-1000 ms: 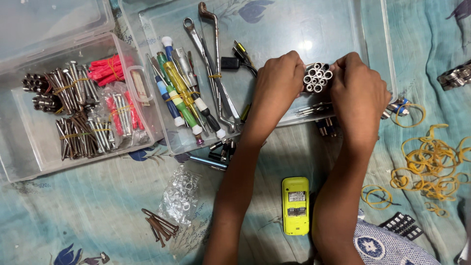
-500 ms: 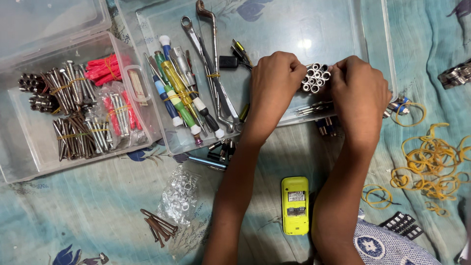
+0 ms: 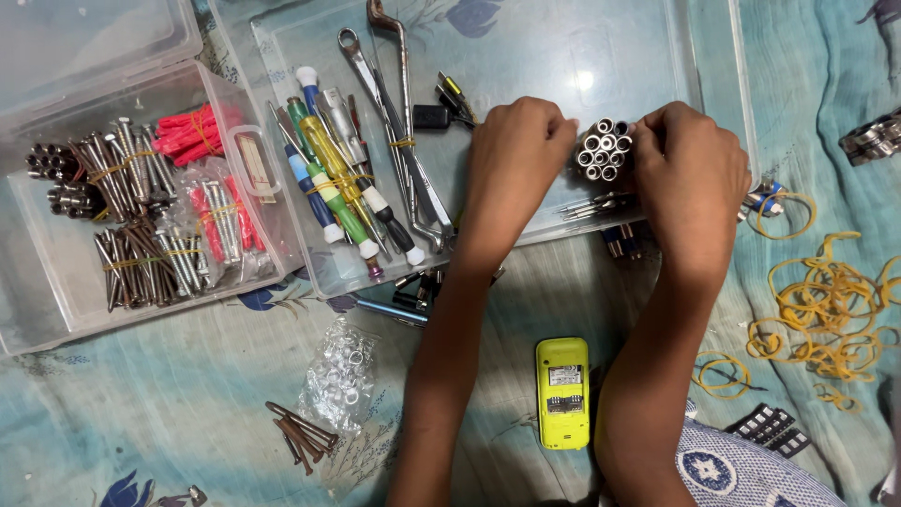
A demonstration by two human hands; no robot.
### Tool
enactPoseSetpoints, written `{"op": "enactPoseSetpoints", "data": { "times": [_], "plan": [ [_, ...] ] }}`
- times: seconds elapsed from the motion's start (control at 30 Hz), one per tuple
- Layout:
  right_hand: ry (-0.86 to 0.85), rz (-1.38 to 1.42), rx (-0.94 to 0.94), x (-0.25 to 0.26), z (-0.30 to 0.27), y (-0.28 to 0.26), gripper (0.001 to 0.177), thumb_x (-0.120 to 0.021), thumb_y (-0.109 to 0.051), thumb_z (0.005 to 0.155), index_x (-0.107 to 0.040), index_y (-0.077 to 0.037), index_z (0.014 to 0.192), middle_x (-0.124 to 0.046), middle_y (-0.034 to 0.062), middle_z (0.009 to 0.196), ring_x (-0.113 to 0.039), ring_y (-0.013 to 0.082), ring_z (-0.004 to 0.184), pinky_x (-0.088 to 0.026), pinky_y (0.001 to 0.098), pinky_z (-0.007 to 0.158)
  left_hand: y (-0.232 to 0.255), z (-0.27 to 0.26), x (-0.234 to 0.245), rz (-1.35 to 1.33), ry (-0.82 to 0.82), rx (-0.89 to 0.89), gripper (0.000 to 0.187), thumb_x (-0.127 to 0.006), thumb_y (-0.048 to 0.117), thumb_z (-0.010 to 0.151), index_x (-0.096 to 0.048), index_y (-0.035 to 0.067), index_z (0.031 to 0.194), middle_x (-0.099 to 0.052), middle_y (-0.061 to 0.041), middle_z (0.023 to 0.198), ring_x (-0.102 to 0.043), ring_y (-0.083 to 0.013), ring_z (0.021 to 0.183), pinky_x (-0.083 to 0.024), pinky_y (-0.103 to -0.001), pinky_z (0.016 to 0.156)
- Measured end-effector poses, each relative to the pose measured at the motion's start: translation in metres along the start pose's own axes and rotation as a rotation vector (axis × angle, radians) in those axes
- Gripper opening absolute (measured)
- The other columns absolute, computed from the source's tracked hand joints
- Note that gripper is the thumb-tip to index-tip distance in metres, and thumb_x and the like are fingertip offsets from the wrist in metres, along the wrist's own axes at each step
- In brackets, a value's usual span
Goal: The person organizes small metal lock-picking tools by picking them up, arranging them into a bundle, and securing them with a rubber band. The person then places the bundle into a clear plastic container.
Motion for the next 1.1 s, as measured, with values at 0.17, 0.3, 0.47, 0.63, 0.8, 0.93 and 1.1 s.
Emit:
{"op": "enactPoseSetpoints", "data": {
  "times": [0.17, 0.3, 0.47, 0.63, 0.8, 0.93, 1.1],
  "plan": [
    [0.007, 0.005, 0.037, 0.002, 0.0, -0.001, 0.021, -0.071, -0.027, 0.102, -0.077, -0.006, 0.099, -0.071, 0.018, 0.081, -0.068, 0.0413, 0.077, -0.05, 0.0511, 0.071, 0.015, -0.004, 0.007, 0.017, 0.014, -0.164, 0.029, -0.07, 0.029, 0.097, -0.071, 0.005, 0.112, -0.078, -0.01, 0.093, -0.079, -0.0221, 0.08, -0.061, -0.038, 0.078],
    [0.003, -0.002, 0.05, 0.002, -0.001, -0.001, 0.021, -0.071, -0.026, 0.102, -0.077, -0.006, 0.098, -0.072, 0.0178, 0.081, -0.068, 0.0415, 0.077, -0.05, 0.0512, 0.071, 0.031, -0.022, -0.003, 0.113, -0.182, -0.201, 0.092, -0.09, 0.028, 0.07, -0.043, 0.009, 0.146, -0.062, -0.017, 0.122, -0.07, -0.0322, 0.099, -0.059, -0.044, 0.082],
    [-0.007, -0.014, 0.056, 0.0, 0.0, 0.001, 0.02, -0.071, -0.025, 0.101, -0.077, -0.006, 0.1, -0.072, 0.0178, 0.082, -0.068, 0.0416, 0.077, -0.05, 0.0516, 0.071, 0.067, -0.035, -0.012, 0.252, -0.078, -0.42, 0.106, -0.09, 0.006, 0.055, -0.042, 0.019, 0.149, -0.05, -0.014, 0.138, -0.059, -0.0369, 0.118, -0.058, -0.045, 0.093],
    [-0.009, -0.012, 0.035, 0.0, -0.001, 0.001, 0.021, -0.07, -0.026, 0.101, -0.078, -0.007, 0.1, -0.072, 0.0176, 0.082, -0.068, 0.0416, 0.077, -0.05, 0.0515, 0.071, 0.053, -0.025, -0.024, 0.173, -0.211, -0.357, 0.077, -0.09, 0.007, 0.062, -0.051, 0.015, 0.128, -0.054, -0.007, 0.125, -0.06, -0.0332, 0.113, -0.056, -0.046, 0.089],
    [-0.035, 0.075, 0.052, 0.008, -0.004, -0.007, 0.019, -0.07, -0.023, 0.101, -0.076, -0.005, 0.1, -0.073, 0.0151, 0.081, -0.07, 0.0359, 0.074, -0.051, 0.0464, 0.07, 0.045, -0.021, -0.025, 0.071, -0.196, -0.354, 0.069, -0.091, 0.01, 0.062, -0.054, 0.013, 0.12, -0.056, -0.007, 0.119, -0.063, -0.0322, 0.109, -0.055, -0.045, 0.091],
    [-0.026, 0.145, 0.094, 0.017, -0.005, -0.017, 0.018, -0.07, -0.019, 0.103, -0.074, -0.002, 0.1, -0.073, 0.0127, 0.079, -0.073, 0.0281, 0.071, -0.054, 0.039, 0.069, 0.046, -0.022, -0.023, 0.033, -0.17, -0.393, 0.065, -0.09, 0.008, 0.065, -0.055, 0.013, 0.119, -0.056, -0.009, 0.117, -0.063, -0.0346, 0.109, -0.055, -0.046, 0.091],
    [-0.025, 0.145, 0.083, 0.016, -0.006, -0.017, 0.016, -0.068, -0.017, 0.103, -0.073, -0.002, 0.099, -0.074, 0.0121, 0.077, -0.074, 0.027, 0.07, -0.054, 0.0387, 0.069, 0.043, -0.02, -0.023, 0.034, -0.167, -0.361, 0.068, -0.091, 0.01, 0.066, -0.054, 0.013, 0.124, -0.056, -0.01, 0.119, -0.064, -0.0335, 0.11, -0.056, -0.045, 0.092]
  ]
}}
Point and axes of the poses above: each hand's wrist, its own z-axis towards the middle knuckle, its own x-axis out of the back of the hand, y = z × x, the point moved 9 cm from there along z, towards the middle knuckle
